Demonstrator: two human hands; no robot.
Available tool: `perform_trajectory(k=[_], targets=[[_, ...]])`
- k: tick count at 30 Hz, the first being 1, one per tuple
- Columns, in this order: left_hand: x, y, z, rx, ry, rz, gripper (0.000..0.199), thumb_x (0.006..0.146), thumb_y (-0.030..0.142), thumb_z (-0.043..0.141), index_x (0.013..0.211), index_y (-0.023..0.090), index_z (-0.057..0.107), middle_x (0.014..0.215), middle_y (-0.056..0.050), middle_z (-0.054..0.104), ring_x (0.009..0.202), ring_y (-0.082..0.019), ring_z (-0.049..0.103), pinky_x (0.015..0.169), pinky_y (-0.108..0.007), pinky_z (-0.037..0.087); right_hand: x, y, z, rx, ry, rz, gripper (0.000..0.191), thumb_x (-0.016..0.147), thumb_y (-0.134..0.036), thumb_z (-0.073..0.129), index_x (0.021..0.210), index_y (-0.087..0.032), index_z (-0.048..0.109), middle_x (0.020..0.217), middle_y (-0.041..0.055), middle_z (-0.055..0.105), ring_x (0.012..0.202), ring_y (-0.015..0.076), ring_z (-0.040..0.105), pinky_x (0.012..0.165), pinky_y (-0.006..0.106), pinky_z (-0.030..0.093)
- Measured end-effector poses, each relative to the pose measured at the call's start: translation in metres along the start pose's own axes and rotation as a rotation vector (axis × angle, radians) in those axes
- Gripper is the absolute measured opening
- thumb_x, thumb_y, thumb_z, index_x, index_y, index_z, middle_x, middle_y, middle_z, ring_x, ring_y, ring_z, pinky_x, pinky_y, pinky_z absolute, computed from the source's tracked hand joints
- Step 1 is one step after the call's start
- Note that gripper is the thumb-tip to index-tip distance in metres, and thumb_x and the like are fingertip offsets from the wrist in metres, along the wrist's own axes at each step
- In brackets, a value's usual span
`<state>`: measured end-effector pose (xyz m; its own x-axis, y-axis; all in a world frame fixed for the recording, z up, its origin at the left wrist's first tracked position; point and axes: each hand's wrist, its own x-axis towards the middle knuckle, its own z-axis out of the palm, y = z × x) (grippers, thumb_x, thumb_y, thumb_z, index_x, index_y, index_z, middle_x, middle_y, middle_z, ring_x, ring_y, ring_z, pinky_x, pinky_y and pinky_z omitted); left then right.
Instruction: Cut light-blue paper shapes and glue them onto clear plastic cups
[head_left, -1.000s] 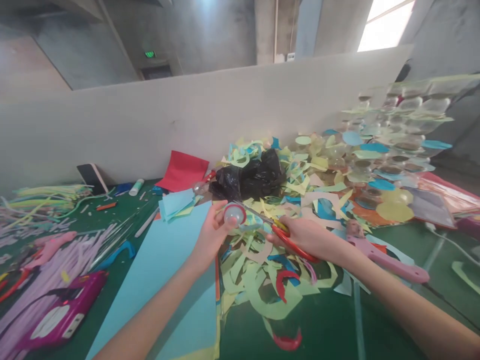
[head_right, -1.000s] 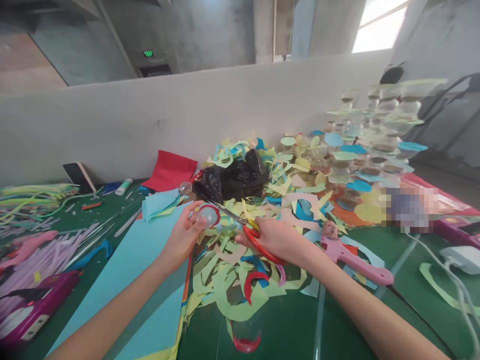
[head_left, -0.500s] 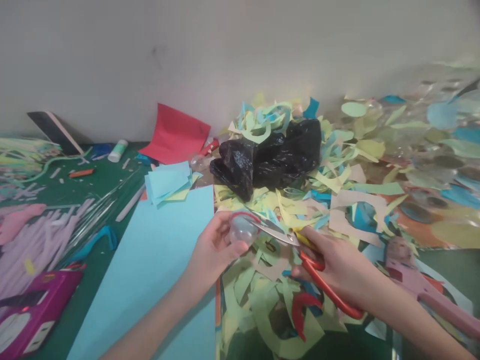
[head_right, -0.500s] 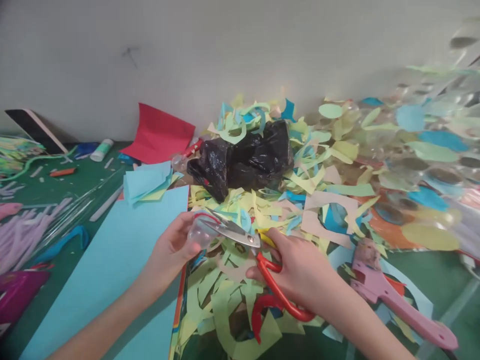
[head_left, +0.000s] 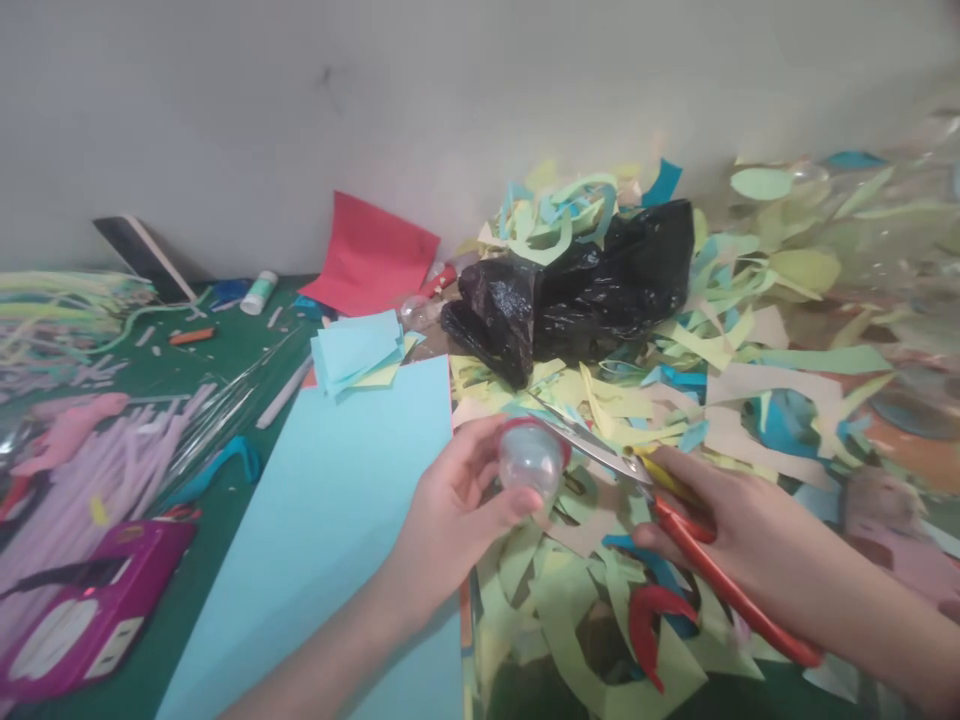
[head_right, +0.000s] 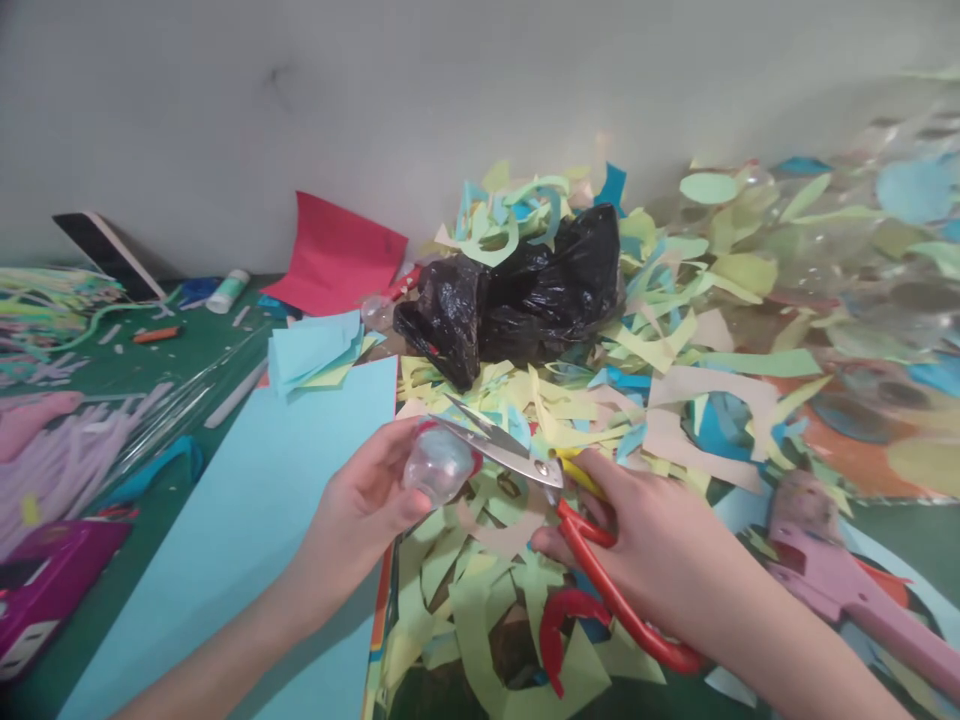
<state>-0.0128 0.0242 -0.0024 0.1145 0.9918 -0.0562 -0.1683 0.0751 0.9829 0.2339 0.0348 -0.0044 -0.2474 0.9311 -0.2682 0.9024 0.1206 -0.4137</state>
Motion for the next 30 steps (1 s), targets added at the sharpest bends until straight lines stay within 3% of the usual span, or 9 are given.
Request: perform_trajectory(k=[9,13,20,30], targets=[[-0.002,0.006,0.000,0.000,-0.035,0.053,0.043,0.069,0.037,0.080,0.100,0.022,0.054,0.099,-0.003,0.067,0.087,-0.016,0.065,0.074,-0.025,0.049,-0.007,-0.010,-0.005,0.106,-0.023,-0.107,0.043,0.081,-0.061,0.055,0.068,-0.022,0.041,0.057,-0.0024,0.049,0.051,0.0144,0.046,0.048,0.024,0.031],[-0.003,0.010,0.001,0.001,-0.032,0.076,0.044,0.069,0.041,0.079,0.098,0.021,0.052,0.092,-0.003,0.066,0.081,-0.015,0.064,0.069,-0.024,0.048,-0.010,-0.009,-0.005,0.212,-0.115,-0.152,0.043,0.084,-0.062,0.052,0.073,-0.021,0.045,0.061,-0.0026,0.049,0.052,0.0121,0.043,0.047,0.022,0.029],[-0.005,0.008,0.002,0.000,-0.012,0.060,0.045,0.073,0.046,0.075,0.100,0.021,0.049,0.099,-0.005,0.068,0.087,-0.016,0.063,0.074,-0.026,0.047,-0.009,-0.012,-0.003,0.332,-0.169,-0.249,0.045,0.088,-0.063,0.045,0.082,-0.019,0.049,0.062,-0.0019,0.049,0.052,0.0109,0.040,0.047,0.023,0.028],[-0.006,0.010,0.003,0.029,0.014,0.039,0.044,0.073,0.048,0.073,0.098,0.021,0.048,0.090,-0.003,0.066,0.081,-0.016,0.062,0.071,-0.026,0.046,-0.009,-0.019,-0.004,0.333,-0.126,-0.223,0.052,0.087,-0.067,0.045,0.068,-0.019,0.043,0.058,-0.0050,0.035,0.051,0.0088,0.029,0.048,0.023,0.022]])
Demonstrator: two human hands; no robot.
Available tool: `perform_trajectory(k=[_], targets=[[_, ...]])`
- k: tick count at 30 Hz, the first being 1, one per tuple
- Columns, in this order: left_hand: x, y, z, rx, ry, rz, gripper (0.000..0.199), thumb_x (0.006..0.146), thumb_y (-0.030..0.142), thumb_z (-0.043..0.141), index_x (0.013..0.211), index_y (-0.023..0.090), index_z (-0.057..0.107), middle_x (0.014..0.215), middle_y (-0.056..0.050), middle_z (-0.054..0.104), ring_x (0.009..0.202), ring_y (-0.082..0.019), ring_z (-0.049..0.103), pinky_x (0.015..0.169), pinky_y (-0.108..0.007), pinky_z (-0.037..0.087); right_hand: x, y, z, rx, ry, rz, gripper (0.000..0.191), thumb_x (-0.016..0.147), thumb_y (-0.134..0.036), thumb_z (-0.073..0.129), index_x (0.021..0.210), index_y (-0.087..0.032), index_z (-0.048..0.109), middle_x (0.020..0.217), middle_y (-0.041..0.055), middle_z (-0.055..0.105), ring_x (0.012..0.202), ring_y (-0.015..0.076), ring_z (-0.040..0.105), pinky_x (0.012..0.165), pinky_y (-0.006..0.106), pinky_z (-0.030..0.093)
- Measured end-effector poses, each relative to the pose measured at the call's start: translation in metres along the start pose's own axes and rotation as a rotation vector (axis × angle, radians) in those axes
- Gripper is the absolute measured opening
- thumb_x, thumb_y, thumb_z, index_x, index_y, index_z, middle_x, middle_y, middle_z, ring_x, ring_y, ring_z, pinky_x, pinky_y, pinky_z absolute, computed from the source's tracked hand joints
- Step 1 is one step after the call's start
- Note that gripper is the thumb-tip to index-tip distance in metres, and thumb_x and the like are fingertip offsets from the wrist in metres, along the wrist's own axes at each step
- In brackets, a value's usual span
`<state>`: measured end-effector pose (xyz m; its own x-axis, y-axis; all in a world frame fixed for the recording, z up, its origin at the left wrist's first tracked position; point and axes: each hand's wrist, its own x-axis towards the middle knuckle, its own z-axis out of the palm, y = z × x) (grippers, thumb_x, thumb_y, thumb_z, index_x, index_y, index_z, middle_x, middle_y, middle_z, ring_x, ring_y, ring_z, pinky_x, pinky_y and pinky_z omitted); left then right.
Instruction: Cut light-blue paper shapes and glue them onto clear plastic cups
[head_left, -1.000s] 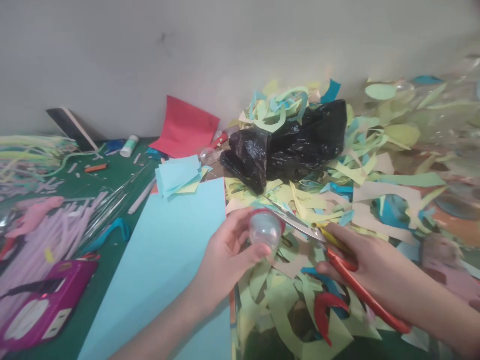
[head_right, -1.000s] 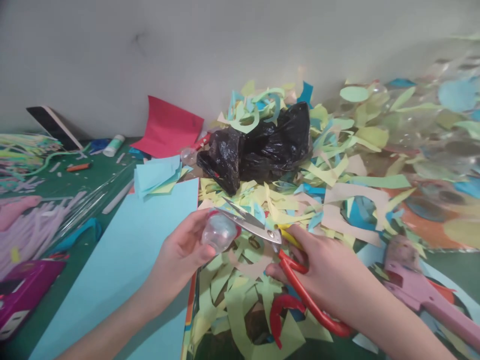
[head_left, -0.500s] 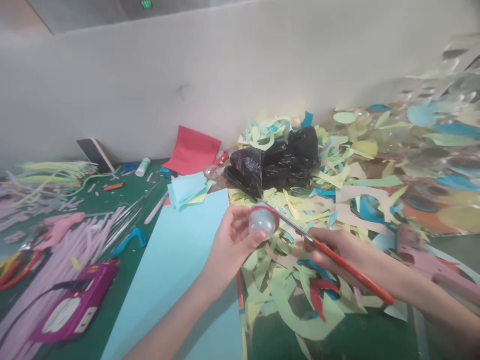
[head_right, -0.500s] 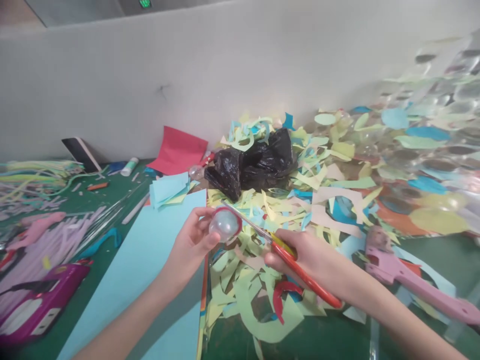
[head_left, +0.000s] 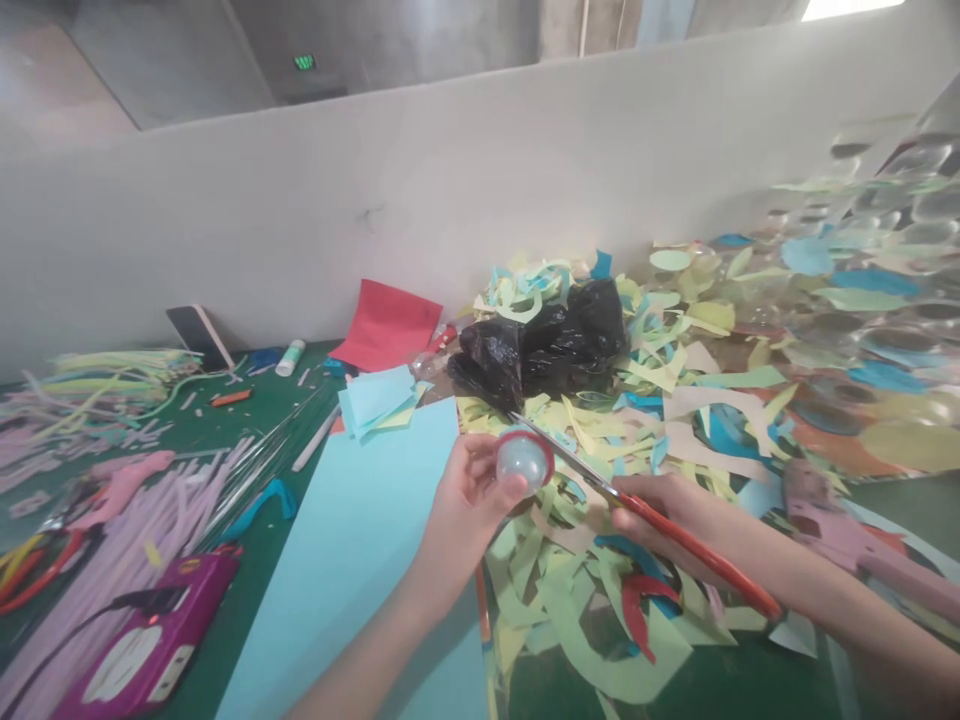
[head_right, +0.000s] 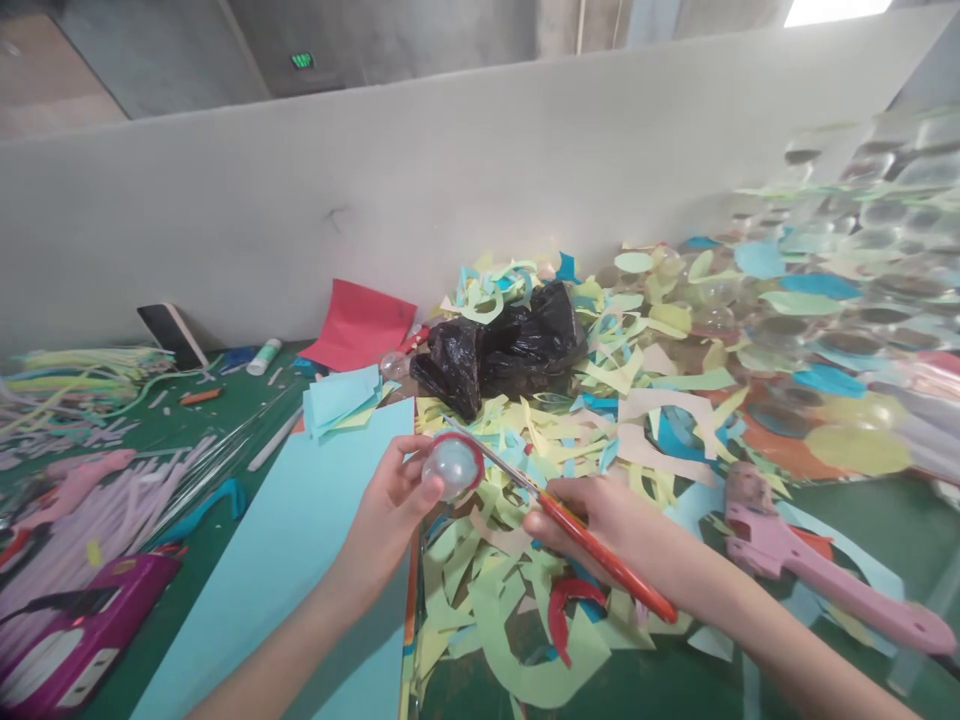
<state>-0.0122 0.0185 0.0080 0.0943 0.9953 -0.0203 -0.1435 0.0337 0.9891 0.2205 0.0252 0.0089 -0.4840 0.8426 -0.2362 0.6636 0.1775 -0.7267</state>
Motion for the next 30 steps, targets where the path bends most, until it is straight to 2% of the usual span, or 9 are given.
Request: perform_trajectory(k=[4,13,17,21,25,30], targets=[[0.001,-0.002,0.000,-0.009,-0.002,-0.015,0.046,0.073,0.049,0.073,0.099,0.021,0.047,0.091,-0.002,0.065,0.081,-0.015,0.061,0.071,-0.026,0.046,0.001,0.002,0.001,-0.014,0.010,0.020,0.051,0.086,-0.065,0.048,0.066,-0.019,0.043,0.056,-0.0053,0.034,0.049,0.0081,0.028,0.046,0.023,0.021],[0.000,-0.001,-0.002,0.050,-0.015,0.015,0.042,0.076,0.046,0.071,0.105,0.023,0.051,0.102,-0.005,0.064,0.091,-0.018,0.062,0.074,-0.027,0.047,-0.008,-0.014,-0.010,0.025,-0.097,0.050,0.056,0.084,-0.074,0.040,0.085,-0.019,0.048,0.063,-0.0035,0.042,0.048,0.0095,0.037,0.044,0.022,0.028],[0.000,0.001,-0.003,0.082,-0.020,0.046,0.038,0.077,0.045,0.070,0.104,0.023,0.055,0.104,-0.005,0.064,0.093,-0.019,0.062,0.076,-0.027,0.048,-0.005,-0.008,-0.008,0.008,-0.062,0.056,0.052,0.082,-0.071,0.048,0.081,-0.019,0.051,0.063,-0.0024,0.047,0.050,0.0106,0.040,0.046,0.022,0.030],[0.001,0.002,-0.005,0.100,-0.015,0.062,0.036,0.079,0.045,0.069,0.105,0.024,0.057,0.104,-0.005,0.066,0.092,-0.019,0.062,0.075,-0.027,0.048,-0.002,-0.002,-0.004,-0.029,-0.020,0.064,0.051,0.084,-0.069,0.047,0.076,-0.019,0.052,0.060,-0.0025,0.047,0.051,0.0113,0.041,0.048,0.023,0.029],[0.001,0.000,-0.003,0.057,0.008,0.048,0.039,0.077,0.045,0.071,0.106,0.023,0.057,0.106,-0.006,0.066,0.098,-0.021,0.062,0.080,-0.029,0.049,0.000,-0.002,-0.001,-0.031,0.017,0.031,0.053,0.085,-0.070,0.045,0.069,-0.019,0.049,0.056,-0.0035,0.041,0.049,0.0101,0.036,0.047,0.024,0.025],[-0.001,-0.002,-0.001,-0.012,-0.002,-0.008,0.044,0.075,0.047,0.071,0.108,0.022,0.055,0.110,-0.008,0.065,0.100,-0.022,0.062,0.082,-0.031,0.050,-0.001,-0.001,0.000,0.012,-0.004,0.015,0.055,0.085,-0.070,0.043,0.067,-0.019,0.043,0.056,-0.0043,0.038,0.048,0.0087,0.031,0.046,0.023,0.023]])
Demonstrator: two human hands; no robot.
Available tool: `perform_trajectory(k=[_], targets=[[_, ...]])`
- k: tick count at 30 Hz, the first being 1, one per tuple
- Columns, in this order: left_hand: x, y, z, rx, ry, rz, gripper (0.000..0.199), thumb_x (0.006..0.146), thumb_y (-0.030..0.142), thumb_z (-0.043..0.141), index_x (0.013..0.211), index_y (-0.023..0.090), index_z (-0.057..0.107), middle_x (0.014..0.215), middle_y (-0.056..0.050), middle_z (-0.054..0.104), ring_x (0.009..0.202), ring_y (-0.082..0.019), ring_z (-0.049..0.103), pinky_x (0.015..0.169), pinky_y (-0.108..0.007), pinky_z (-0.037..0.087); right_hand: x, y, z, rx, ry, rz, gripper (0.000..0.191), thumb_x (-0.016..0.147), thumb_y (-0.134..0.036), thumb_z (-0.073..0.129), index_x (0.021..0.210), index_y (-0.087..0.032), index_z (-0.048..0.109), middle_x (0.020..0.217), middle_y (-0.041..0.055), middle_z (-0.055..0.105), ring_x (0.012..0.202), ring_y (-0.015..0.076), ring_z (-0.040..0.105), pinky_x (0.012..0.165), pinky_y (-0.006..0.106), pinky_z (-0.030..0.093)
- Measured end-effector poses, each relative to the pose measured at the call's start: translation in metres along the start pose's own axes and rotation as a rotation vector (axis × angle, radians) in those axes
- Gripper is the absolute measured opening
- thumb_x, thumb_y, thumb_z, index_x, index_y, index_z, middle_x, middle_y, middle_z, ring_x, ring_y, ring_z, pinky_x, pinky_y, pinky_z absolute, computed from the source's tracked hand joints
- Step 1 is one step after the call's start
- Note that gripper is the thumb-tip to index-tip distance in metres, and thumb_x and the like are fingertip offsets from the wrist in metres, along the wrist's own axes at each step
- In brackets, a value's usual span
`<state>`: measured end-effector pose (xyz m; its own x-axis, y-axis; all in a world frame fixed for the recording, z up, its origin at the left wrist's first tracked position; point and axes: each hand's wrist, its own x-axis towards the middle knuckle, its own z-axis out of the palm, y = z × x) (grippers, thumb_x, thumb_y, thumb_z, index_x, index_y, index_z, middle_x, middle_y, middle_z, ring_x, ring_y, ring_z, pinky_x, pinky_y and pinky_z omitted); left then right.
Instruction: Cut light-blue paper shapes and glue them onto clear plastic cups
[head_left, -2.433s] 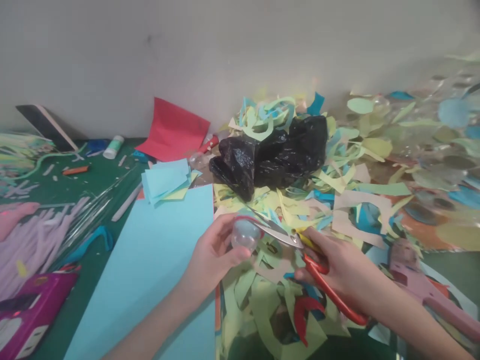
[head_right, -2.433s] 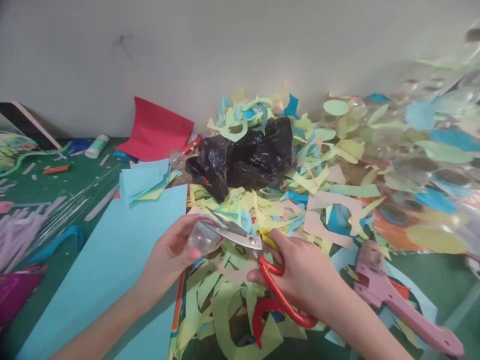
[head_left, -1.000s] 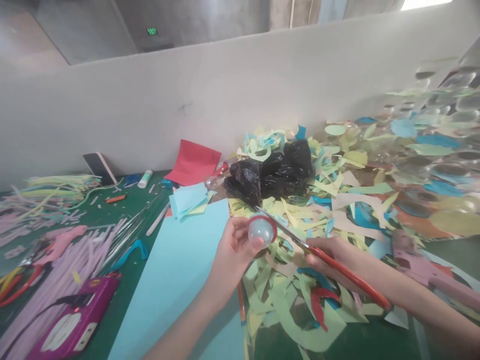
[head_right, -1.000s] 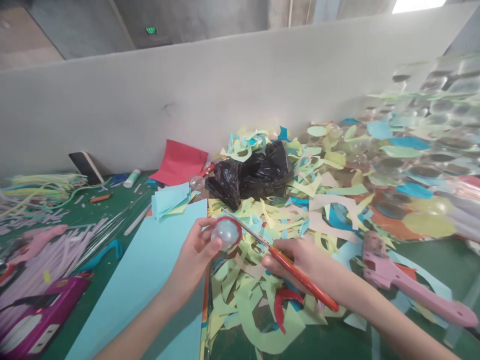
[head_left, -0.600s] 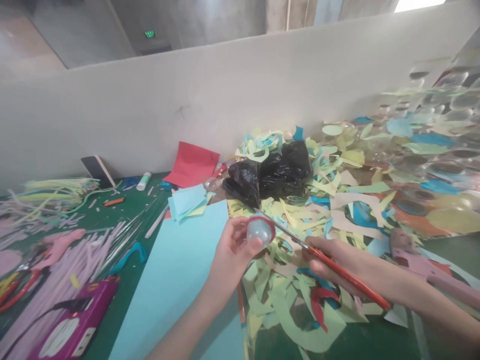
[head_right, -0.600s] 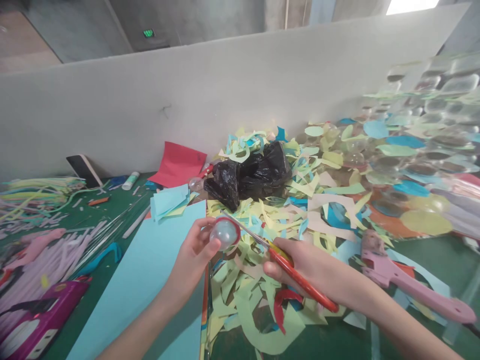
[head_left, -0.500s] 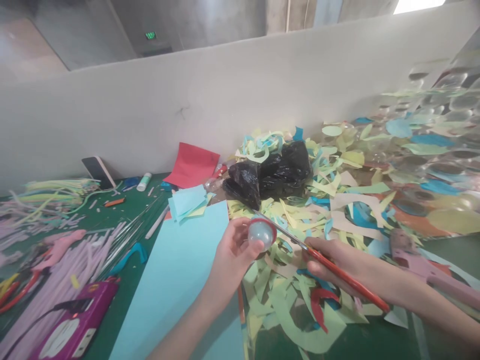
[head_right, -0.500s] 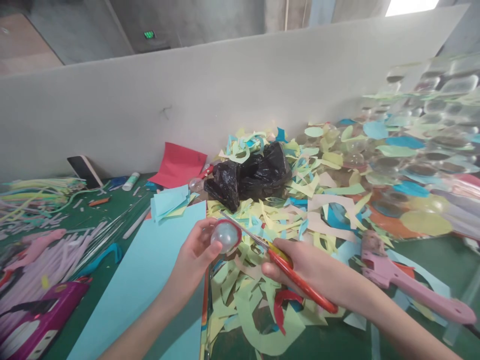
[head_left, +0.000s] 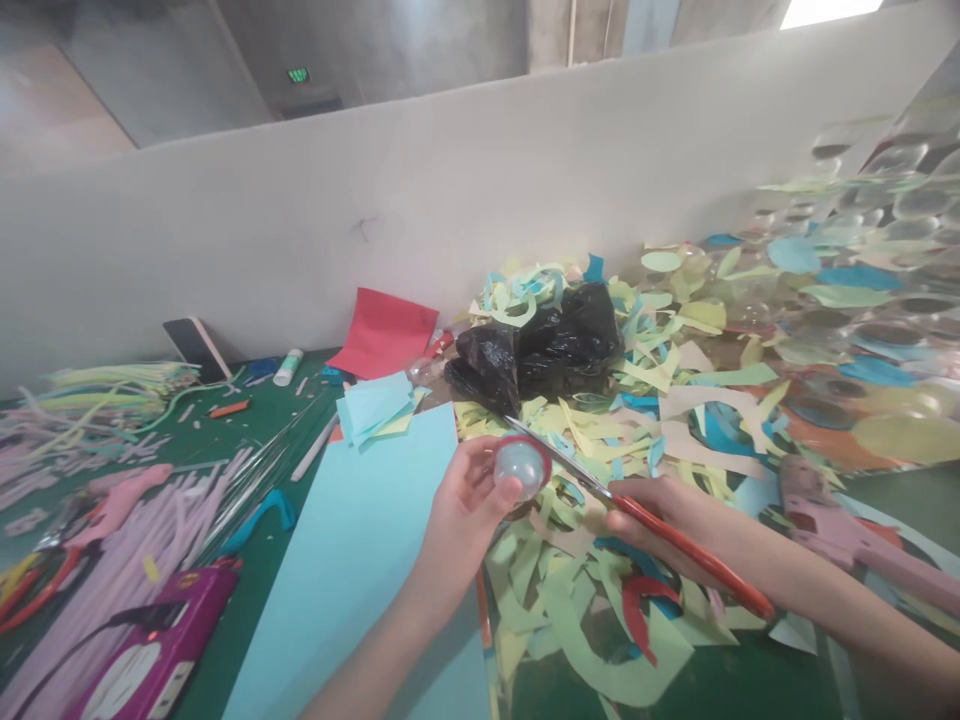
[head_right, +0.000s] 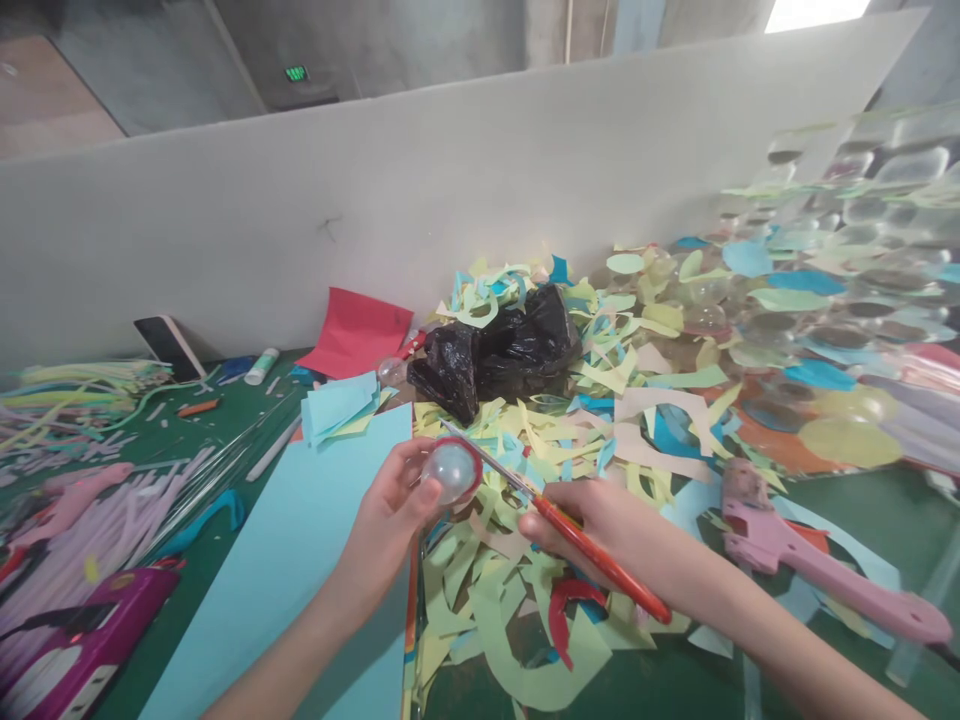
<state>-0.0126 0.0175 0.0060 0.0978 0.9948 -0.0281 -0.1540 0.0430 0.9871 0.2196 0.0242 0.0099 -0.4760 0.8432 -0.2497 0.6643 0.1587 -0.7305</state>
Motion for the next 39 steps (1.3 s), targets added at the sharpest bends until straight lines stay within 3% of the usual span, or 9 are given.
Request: perform_trajectory(k=[9,15,22,31,39], targets=[[0.004,0.000,-0.007,0.079,-0.010,0.049,0.041,0.076,0.046,0.071,0.110,0.024,0.059,0.109,-0.007,0.066,0.098,-0.022,0.062,0.078,-0.029,0.049,-0.005,-0.009,-0.008,-0.022,-0.051,0.019,0.050,0.084,-0.070,0.046,0.075,-0.021,0.043,0.058,-0.0047,0.041,0.045,0.0090,0.035,0.043,0.022,0.025],[0.006,0.001,-0.012,0.110,-0.031,0.011,0.042,0.077,0.043,0.070,0.114,0.025,0.059,0.118,-0.007,0.063,0.106,-0.022,0.060,0.083,-0.029,0.048,0.000,-0.001,-0.008,-0.076,-0.008,0.019,0.055,0.083,-0.072,0.045,0.066,-0.020,0.043,0.054,-0.0041,0.040,0.046,0.0097,0.035,0.045,0.023,0.024],[0.008,-0.001,-0.010,-0.026,0.027,-0.013,0.060,0.072,0.045,0.075,0.120,0.023,0.047,0.102,-0.006,0.065,0.098,-0.021,0.063,0.082,-0.030,0.048,0.002,0.002,-0.006,-0.095,0.006,-0.009,0.057,0.085,-0.072,0.041,0.062,-0.020,0.039,0.052,-0.0048,0.036,0.046,0.0094,0.030,0.047,0.024,0.022],[0.006,-0.001,-0.006,-0.075,-0.011,-0.058,0.053,0.074,0.048,0.073,0.113,0.023,0.046,0.107,-0.007,0.065,0.098,-0.021,0.063,0.081,-0.031,0.047,-0.001,0.004,-0.004,-0.023,-0.022,-0.070,0.057,0.087,-0.072,0.038,0.065,-0.019,0.040,0.057,-0.0043,0.035,0.050,0.0089,0.030,0.047,0.024,0.023],[0.008,0.001,-0.010,-0.028,-0.042,-0.038,0.056,0.073,0.048,0.074,0.113,0.022,0.044,0.109,-0.008,0.064,0.101,-0.021,0.063,0.079,-0.028,0.047,0.002,0.004,-0.007,-0.069,-0.032,-0.016,0.053,0.087,-0.068,0.044,0.065,-0.019,0.040,0.056,-0.0046,0.037,0.048,0.0084,0.028,0.046,0.024,0.020]])
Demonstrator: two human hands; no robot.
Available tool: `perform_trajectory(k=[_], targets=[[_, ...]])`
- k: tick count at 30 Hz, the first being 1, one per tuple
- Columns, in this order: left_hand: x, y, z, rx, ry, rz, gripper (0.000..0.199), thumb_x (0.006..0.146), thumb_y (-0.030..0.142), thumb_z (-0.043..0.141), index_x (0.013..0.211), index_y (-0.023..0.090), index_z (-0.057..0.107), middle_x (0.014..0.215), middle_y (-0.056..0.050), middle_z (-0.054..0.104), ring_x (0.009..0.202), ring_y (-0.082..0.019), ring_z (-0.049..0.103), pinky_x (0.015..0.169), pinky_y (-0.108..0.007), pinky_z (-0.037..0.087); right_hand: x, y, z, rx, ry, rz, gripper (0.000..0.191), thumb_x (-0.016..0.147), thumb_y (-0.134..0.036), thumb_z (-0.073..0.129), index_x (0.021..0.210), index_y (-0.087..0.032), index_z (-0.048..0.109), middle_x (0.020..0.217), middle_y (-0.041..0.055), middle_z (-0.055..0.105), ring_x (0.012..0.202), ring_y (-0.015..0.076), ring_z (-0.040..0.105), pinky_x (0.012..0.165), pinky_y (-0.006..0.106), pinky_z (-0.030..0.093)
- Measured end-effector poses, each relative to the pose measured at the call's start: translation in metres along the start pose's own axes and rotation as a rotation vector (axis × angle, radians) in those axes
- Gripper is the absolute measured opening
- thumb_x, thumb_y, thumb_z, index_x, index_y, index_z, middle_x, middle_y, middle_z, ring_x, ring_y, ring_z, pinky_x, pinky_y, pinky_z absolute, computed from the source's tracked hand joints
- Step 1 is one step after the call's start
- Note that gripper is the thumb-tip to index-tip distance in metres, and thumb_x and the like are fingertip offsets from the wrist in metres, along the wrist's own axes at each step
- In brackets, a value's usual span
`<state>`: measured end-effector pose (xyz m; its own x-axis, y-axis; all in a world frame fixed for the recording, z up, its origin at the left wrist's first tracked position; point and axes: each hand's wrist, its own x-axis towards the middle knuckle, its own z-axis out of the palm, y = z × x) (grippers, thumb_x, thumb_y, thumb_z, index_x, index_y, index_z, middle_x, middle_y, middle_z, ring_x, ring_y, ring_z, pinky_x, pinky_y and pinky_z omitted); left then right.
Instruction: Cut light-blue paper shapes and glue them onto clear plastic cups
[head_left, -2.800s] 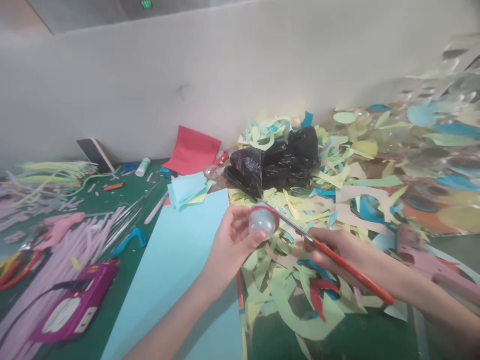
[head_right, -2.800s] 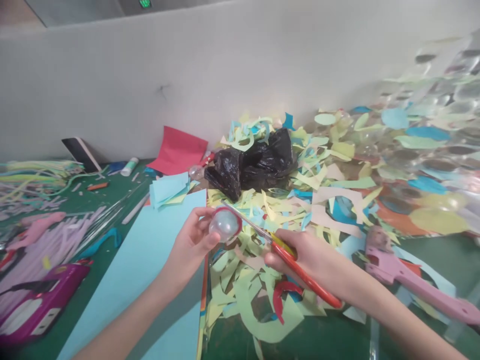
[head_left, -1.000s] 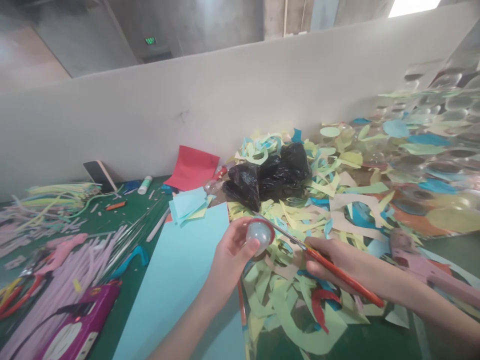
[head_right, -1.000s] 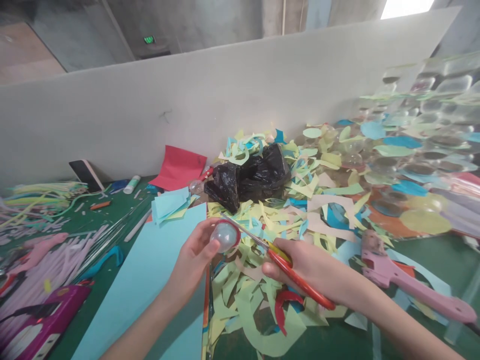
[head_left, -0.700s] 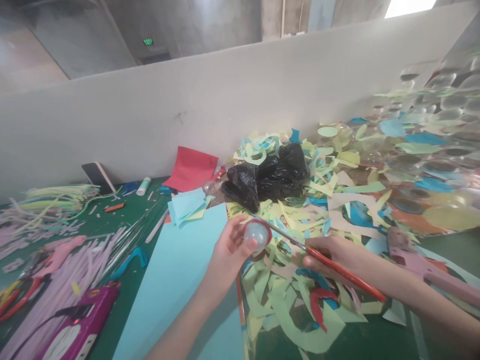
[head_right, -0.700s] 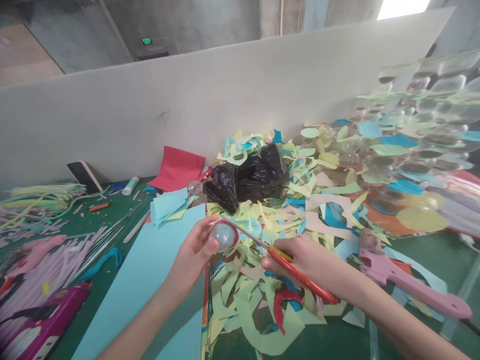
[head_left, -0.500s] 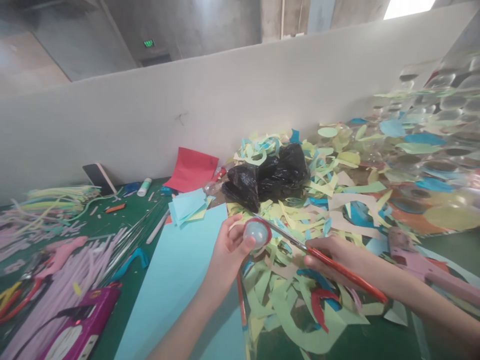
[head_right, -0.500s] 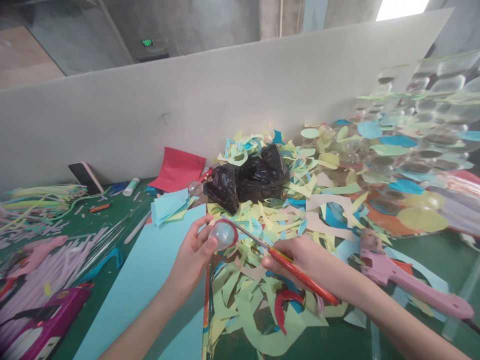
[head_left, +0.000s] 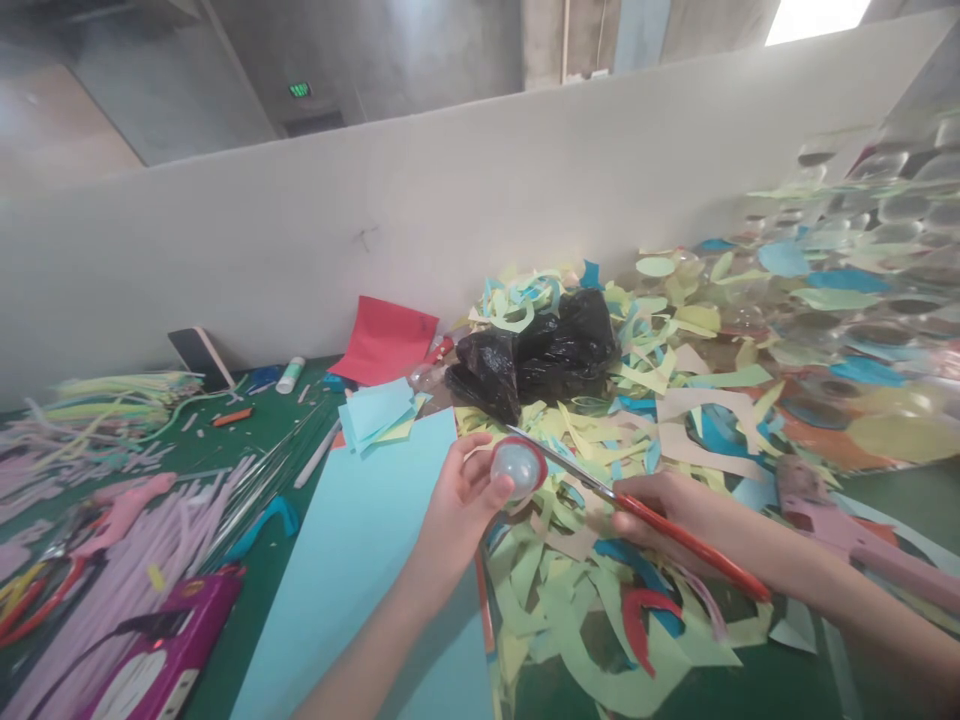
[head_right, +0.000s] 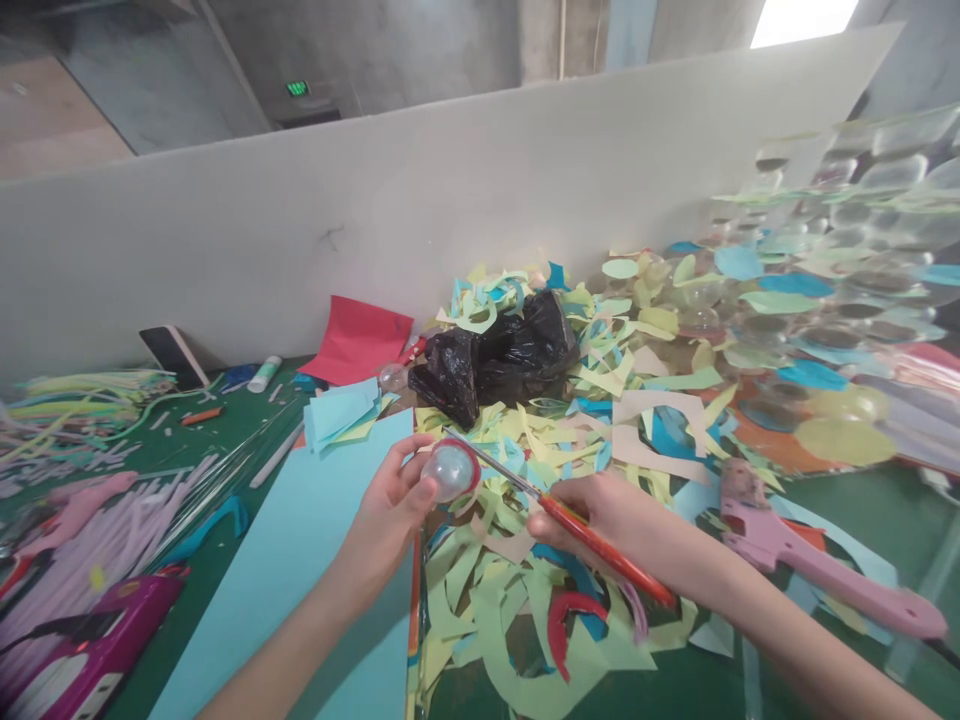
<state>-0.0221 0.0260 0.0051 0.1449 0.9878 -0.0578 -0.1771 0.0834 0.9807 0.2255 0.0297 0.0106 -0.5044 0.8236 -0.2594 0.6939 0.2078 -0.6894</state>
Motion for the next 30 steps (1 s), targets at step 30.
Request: perform_trajectory(k=[30], targets=[[0.009,0.008,-0.021,0.107,-0.170,-0.023,0.059,0.067,0.052,0.077,0.113,0.026,0.049,0.108,-0.006,0.062,0.091,-0.018,0.062,0.076,-0.027,0.049,-0.003,0.000,-0.003,0.069,-0.066,-0.110,0.053,0.090,-0.067,0.039,0.067,-0.019,0.042,0.058,-0.0042,0.037,0.049,0.0081,0.029,0.047,0.024,0.024]])
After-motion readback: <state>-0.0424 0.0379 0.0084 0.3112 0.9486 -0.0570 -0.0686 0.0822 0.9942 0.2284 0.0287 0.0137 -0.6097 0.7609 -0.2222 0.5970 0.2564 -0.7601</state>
